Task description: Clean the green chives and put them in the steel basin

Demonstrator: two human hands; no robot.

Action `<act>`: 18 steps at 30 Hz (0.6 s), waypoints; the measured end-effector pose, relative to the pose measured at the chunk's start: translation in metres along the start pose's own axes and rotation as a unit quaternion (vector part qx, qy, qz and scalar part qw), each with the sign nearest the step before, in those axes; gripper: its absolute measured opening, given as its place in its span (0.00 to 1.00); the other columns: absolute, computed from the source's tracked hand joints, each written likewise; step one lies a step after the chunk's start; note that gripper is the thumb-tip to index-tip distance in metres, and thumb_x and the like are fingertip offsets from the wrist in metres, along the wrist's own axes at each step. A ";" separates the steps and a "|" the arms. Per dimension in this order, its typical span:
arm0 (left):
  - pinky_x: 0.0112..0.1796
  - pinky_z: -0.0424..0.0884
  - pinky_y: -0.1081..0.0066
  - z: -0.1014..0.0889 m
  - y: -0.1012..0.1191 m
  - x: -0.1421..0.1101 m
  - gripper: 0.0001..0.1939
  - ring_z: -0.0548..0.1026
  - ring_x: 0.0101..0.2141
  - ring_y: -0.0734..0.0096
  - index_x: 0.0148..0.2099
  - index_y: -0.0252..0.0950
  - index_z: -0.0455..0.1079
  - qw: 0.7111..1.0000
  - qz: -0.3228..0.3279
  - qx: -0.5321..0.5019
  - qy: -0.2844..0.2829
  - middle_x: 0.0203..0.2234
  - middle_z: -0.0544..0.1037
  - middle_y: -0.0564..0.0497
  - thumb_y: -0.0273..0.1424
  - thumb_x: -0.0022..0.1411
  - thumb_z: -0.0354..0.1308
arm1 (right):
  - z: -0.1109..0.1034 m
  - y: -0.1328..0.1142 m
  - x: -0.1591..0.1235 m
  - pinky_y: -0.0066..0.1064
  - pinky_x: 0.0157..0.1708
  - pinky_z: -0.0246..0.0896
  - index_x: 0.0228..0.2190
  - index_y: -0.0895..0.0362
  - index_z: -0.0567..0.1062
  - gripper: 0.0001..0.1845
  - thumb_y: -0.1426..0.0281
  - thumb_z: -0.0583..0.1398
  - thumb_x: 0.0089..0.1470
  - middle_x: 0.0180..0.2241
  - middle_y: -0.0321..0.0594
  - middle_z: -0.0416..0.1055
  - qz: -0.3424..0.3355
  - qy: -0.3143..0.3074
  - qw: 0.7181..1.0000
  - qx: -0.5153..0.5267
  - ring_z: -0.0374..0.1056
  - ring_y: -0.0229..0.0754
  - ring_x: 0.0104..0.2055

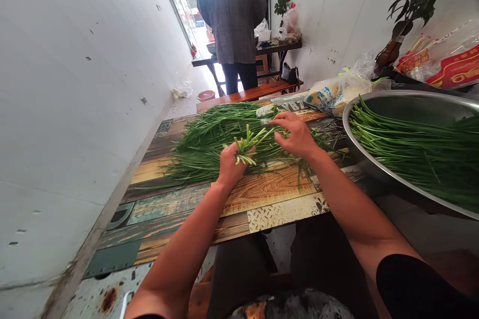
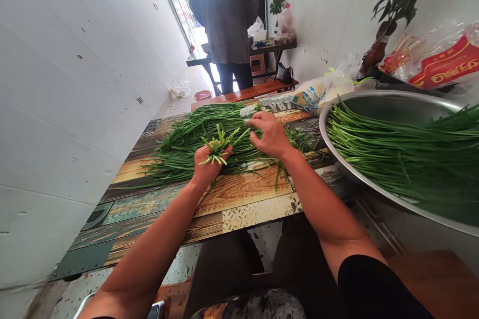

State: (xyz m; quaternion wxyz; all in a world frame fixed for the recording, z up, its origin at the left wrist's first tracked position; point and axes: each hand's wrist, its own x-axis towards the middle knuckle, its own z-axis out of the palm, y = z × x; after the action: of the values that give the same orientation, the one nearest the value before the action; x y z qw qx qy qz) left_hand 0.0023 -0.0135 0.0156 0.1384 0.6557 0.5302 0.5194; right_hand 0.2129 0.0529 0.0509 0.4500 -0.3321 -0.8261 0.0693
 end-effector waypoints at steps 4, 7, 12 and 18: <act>0.28 0.66 0.73 0.000 0.000 0.000 0.07 0.73 0.25 0.73 0.30 0.35 0.77 1.000 0.001 -0.011 0.001 0.23 0.78 0.52 0.33 0.55 0.63 | 0.005 0.008 -0.002 0.38 0.44 0.62 0.36 0.57 0.80 0.10 0.64 0.63 0.54 0.38 0.45 0.75 -0.050 -0.060 0.996 -0.035 0.67 0.47 0.43; 0.29 0.67 0.73 0.001 -0.001 -0.001 0.06 0.73 0.25 0.73 0.30 0.35 0.77 1.000 0.003 -0.011 -0.005 0.24 0.78 0.52 0.33 0.55 0.63 | 0.005 0.016 -0.002 0.34 0.38 0.60 0.27 0.58 0.81 0.13 0.61 0.64 0.55 0.32 0.44 0.75 -0.034 -0.122 0.990 -0.056 0.67 0.43 0.38; 0.29 0.67 0.73 0.001 -0.001 -0.001 0.07 0.73 0.25 0.73 0.29 0.35 0.76 1.000 -0.006 -0.025 -0.012 0.23 0.77 0.52 0.33 0.54 0.64 | 0.002 0.010 -0.001 0.31 0.35 0.58 0.27 0.58 0.82 0.14 0.62 0.62 0.56 0.29 0.41 0.77 0.016 -0.171 0.983 0.065 0.68 0.40 0.34; 0.30 0.68 0.72 -0.001 0.005 0.001 0.08 0.73 0.25 0.72 0.29 0.34 0.76 0.999 -0.020 -0.031 -0.007 0.23 0.78 0.52 0.35 0.54 0.63 | 0.016 -0.010 0.000 0.29 0.30 0.59 0.27 0.59 0.82 0.18 0.56 0.67 0.45 0.26 0.38 0.77 0.250 -0.074 0.904 0.340 0.66 0.35 0.27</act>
State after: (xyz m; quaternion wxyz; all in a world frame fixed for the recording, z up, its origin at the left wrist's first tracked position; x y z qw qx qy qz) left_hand 0.0039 -0.0151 0.0198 0.1732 0.6437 0.5259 0.5284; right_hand 0.1951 0.0483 0.0459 0.4413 -0.3480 -0.6731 0.4806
